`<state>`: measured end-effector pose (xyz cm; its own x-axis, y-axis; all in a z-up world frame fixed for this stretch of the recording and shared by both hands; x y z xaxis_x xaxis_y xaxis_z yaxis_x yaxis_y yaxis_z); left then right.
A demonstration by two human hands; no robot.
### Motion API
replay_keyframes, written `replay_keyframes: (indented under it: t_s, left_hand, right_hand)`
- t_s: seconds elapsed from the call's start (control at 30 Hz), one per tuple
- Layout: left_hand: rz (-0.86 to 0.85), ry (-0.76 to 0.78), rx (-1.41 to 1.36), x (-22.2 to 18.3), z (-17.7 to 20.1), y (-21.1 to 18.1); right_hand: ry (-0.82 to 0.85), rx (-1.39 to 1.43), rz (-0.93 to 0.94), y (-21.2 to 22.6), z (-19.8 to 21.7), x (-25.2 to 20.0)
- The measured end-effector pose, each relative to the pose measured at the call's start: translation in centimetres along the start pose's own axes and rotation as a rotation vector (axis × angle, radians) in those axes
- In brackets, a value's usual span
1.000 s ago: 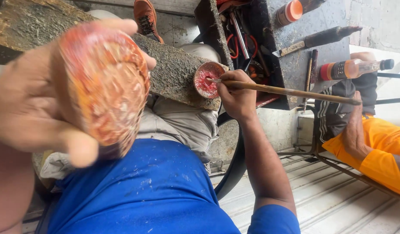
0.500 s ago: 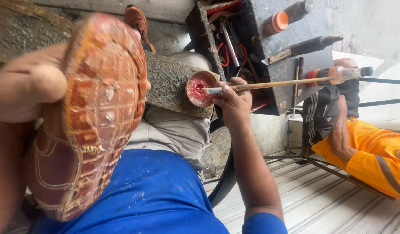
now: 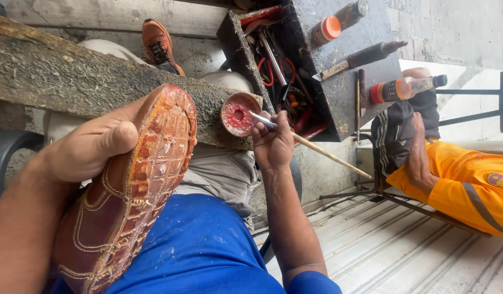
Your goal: Applying a red coating or adhesive to the sole of a leather shoe using a brush
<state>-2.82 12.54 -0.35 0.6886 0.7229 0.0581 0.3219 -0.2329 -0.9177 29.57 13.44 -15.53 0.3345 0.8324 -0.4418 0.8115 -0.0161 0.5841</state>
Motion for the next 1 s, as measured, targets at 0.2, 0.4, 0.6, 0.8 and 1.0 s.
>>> replay_keyframes:
  t_s: [0.2,0.4,0.6,0.8,1.0]
  left_hand:
    - [0.024,-0.039,0.039,0.5,0.3,0.6]
    - [0.010,-0.003,-0.034,0.7,-0.2,0.5]
    - [0.065,-0.019,-0.338,0.6,-0.1,3.0]
    - [0.022,0.027,-0.084,1.8,-0.8,3.5]
    - [0.018,0.073,0.207,2.8,-2.4,0.4]
  right_hand:
    - [0.148,-0.376,-0.100,1.3,-5.1,-2.3]
    - [1.009,-0.005,0.032,13.0,-18.8,-7.2]
    - [0.291,-0.349,0.216,7.5,-8.4,0.9]
    - [0.539,-0.136,-0.063,3.9,-9.3,-3.3]
    - [0.939,-0.149,0.281,5.2,-18.2,-12.2]
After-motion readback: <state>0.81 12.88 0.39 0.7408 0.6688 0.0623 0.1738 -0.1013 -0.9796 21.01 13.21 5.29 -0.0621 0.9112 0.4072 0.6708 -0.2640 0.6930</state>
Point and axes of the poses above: each hand's wrist, its own x-axis towards the middle knuckle, its own z-axis out of the back of the hand, y = z × x, the point moved 8 cm from there along x, towards the middle knuckle, and after that the axes turned 11 degrees about x, right-handed, at the moved point
